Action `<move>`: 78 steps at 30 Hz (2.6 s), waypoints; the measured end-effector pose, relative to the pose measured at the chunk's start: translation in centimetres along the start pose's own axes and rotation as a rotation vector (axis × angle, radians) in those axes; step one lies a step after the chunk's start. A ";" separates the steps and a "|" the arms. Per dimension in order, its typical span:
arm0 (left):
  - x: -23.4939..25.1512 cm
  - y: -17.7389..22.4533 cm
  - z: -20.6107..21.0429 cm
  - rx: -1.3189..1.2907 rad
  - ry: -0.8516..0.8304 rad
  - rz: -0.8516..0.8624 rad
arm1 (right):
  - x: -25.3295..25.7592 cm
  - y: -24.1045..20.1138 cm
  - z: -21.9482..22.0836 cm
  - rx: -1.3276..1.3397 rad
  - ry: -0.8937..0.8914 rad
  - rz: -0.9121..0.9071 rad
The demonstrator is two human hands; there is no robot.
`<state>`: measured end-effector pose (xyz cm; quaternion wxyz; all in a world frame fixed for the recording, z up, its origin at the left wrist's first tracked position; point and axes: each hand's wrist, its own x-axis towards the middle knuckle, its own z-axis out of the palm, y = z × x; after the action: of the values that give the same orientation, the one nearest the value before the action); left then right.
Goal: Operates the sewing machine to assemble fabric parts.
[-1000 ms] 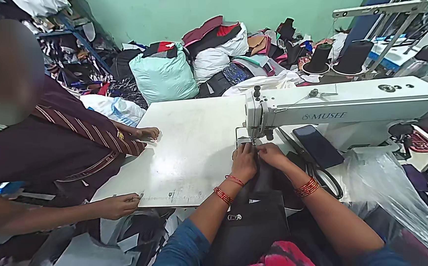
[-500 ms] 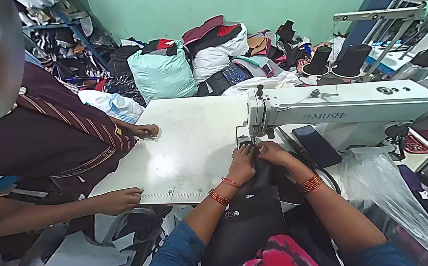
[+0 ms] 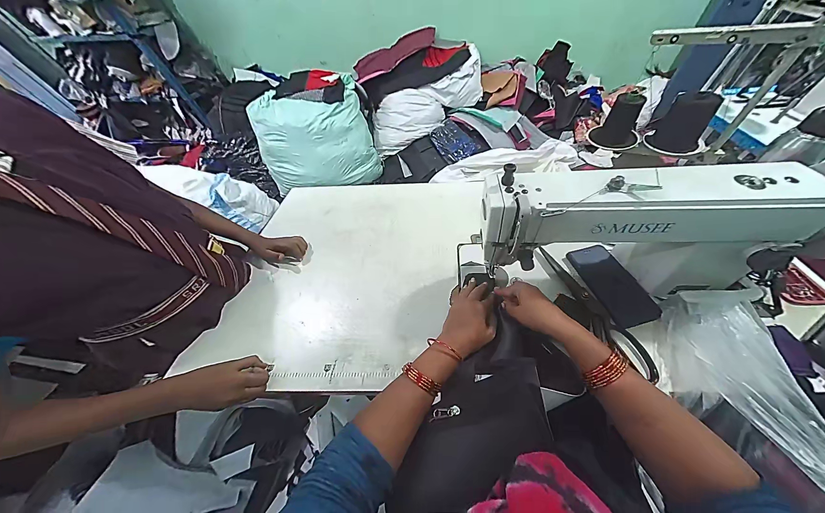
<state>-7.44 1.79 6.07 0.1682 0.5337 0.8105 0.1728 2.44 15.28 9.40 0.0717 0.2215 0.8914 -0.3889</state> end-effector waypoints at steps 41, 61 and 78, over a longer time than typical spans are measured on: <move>-0.3 1.1 -3.7 0.051 -0.284 -0.056 | -0.3 0.2 0.4 -0.070 0.165 0.090; 3.7 2.7 -5.2 0.180 -0.519 -0.064 | -0.1 2.7 -1.8 0.152 -0.015 0.034; 2.9 2.1 -4.0 -0.178 -0.101 -0.328 | -0.2 1.9 -1.1 0.190 -0.040 0.035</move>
<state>-8.61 4.81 10.36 0.2808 0.3853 0.8589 0.1870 3.53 17.20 8.95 0.0750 0.2350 0.8449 -0.4746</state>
